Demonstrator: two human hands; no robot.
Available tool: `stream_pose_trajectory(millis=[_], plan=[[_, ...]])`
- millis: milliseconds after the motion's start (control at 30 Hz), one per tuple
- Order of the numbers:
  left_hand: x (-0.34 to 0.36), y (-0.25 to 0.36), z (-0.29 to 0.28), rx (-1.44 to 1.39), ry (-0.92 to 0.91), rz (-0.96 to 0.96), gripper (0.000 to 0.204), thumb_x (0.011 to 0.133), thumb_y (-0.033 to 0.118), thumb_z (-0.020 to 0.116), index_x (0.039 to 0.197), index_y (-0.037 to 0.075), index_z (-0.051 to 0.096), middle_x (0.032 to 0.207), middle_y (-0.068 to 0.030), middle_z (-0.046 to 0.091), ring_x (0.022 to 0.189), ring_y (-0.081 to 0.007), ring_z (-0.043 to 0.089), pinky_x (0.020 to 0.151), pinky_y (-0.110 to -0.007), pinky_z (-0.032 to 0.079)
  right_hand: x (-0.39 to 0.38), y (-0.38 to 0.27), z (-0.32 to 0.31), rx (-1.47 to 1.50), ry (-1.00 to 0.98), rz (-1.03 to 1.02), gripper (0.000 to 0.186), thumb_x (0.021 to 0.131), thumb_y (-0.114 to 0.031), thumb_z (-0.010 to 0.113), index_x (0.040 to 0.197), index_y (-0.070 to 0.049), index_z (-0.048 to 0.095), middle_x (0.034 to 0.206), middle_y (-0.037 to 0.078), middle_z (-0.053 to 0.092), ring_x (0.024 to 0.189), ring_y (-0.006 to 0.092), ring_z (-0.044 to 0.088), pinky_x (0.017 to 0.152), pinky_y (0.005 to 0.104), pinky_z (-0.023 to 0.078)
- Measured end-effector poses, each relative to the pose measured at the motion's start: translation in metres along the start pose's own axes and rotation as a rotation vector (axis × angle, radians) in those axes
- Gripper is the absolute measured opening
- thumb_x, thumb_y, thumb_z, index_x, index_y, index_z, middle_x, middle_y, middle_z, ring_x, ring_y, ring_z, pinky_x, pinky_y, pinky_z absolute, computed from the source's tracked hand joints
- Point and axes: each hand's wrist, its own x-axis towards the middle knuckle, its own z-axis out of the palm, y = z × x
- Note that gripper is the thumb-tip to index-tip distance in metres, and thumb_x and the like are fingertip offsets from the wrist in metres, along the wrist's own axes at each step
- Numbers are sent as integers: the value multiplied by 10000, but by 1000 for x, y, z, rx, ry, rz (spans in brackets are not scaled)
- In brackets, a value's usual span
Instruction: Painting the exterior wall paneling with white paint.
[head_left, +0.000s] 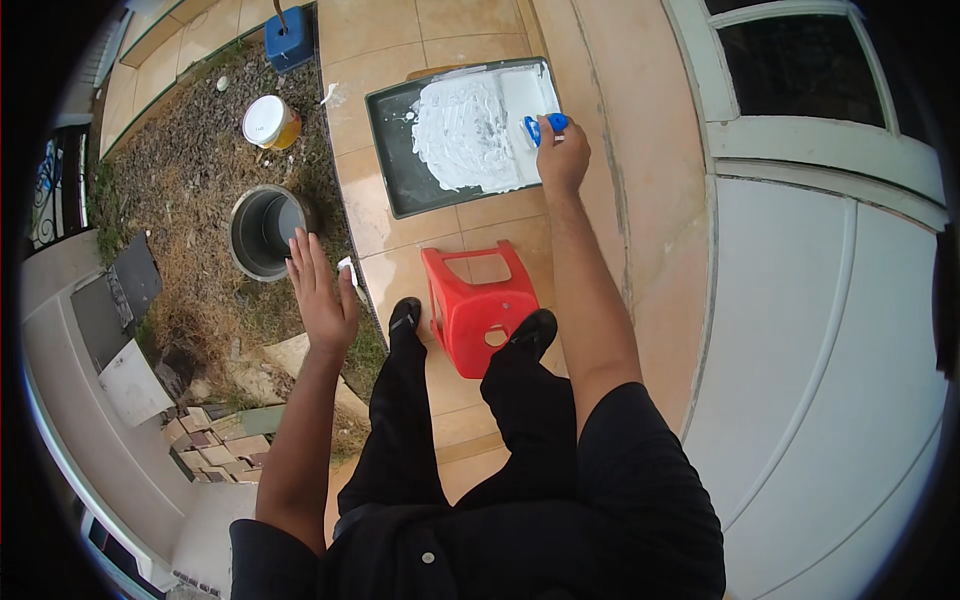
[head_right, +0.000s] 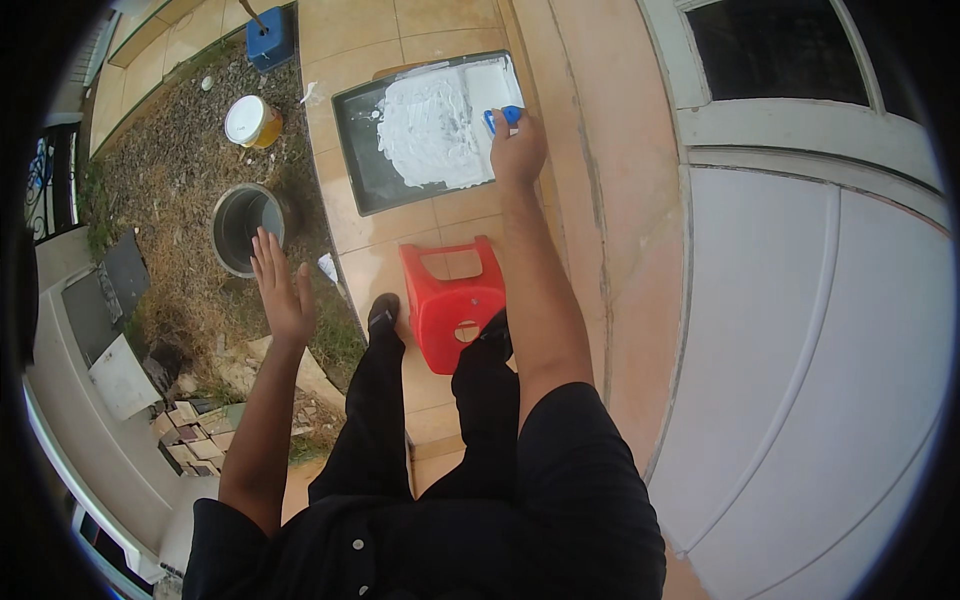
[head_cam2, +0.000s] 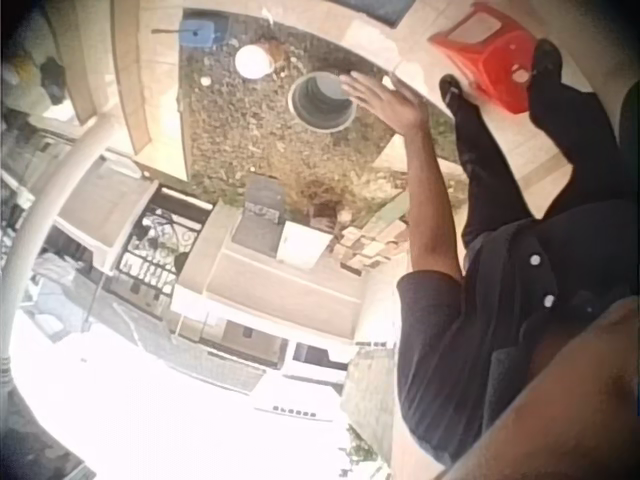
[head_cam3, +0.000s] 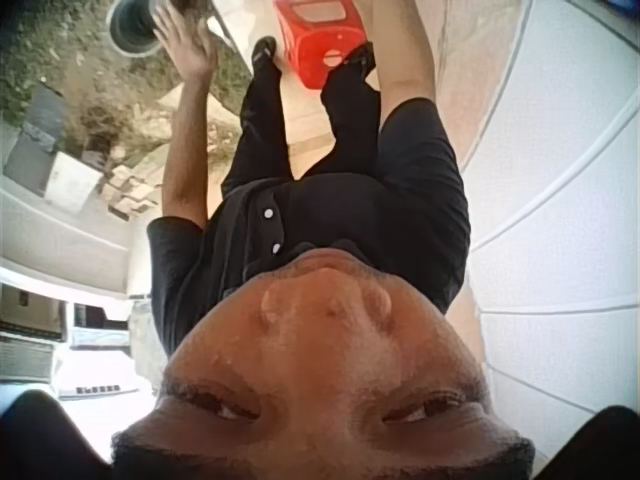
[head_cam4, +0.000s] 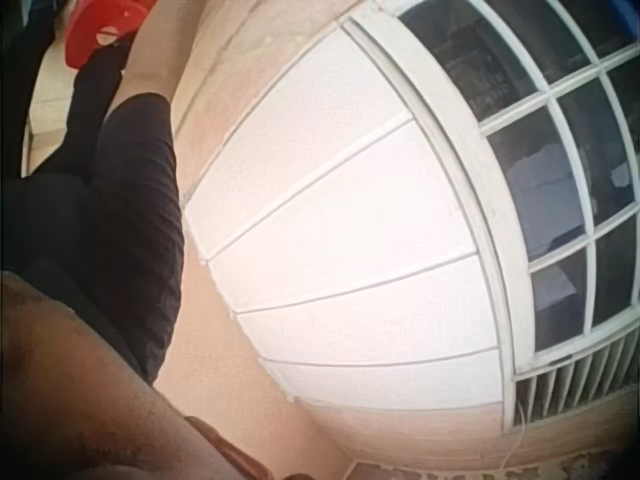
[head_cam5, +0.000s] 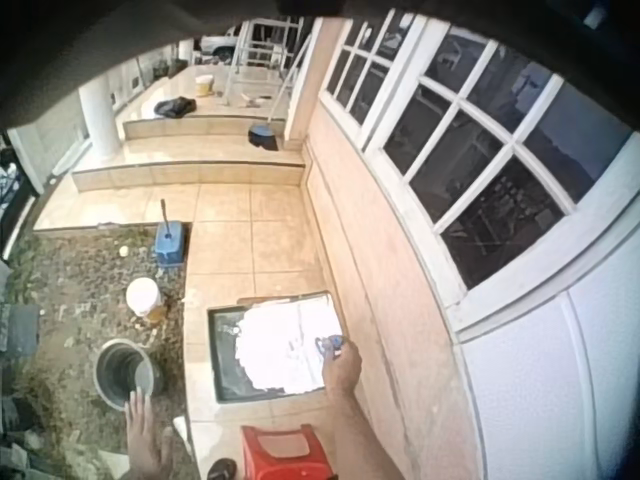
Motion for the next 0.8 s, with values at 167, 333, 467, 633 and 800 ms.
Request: stream_pose_trajectory(millis=[167, 333, 467, 633, 800], plan=[[-12, 5, 3, -23, -38, -25, 624, 1067, 227, 472, 1596, -38, 272, 1679, -263, 227, 1574, -429, 172, 1250, -580, 120, -3, 16, 4, -49, 44, -51, 307, 929, -332, 755, 946, -26, 737, 852, 145, 707, 796, 334, 689, 728, 436, 529], [-23, 2, 0, -28, -93, -57, 607, 1065, 210, 467, 1594, -28, 285, 1676, -244, 250, 1575, -406, 187, 1253, -582, 104, 12, 7, -27, 264, 41, 236, 307, 970, -296, 718, 956, 10, 727, 822, 112, 733, 737, 213, 693, 675, 367, 534], [-27, 7, -6, -95, -92, -45, 594, 1064, 195, 457, 1591, -23, 292, 1671, -222, 282, 1569, -385, 221, 1254, -584, 112, 13, 17, -53, 740, 48, 790, 328, 1005, -350, 693, 1090, -35, 660, 927, 72, 714, 725, 172, 627, 667, 324, 506], [-34, 20, -13, -155, -102, 4, 601, 1057, 198, 457, 1596, -12, 291, 1664, -223, 300, 1558, -385, 255, 1247, -604, 122, -44, 40, -86, 1446, 79, 1224, 389, 1005, -487, 658, 1176, -140, 634, 1024, -40, 652, 828, 136, 583, 780, 338, 458], [-45, 24, -40, -254, -128, 59, 581, 1053, 214, 470, 1575, -7, 342, 1609, -230, 397, 1516, -388, 346, 1245, -608, 142, -110, -26, -117, 2003, -10, 1085, 331, 985, -442, 676, 1092, -130, 712, 961, -57, 719, 867, 136, 615, 834, 395, 448]])
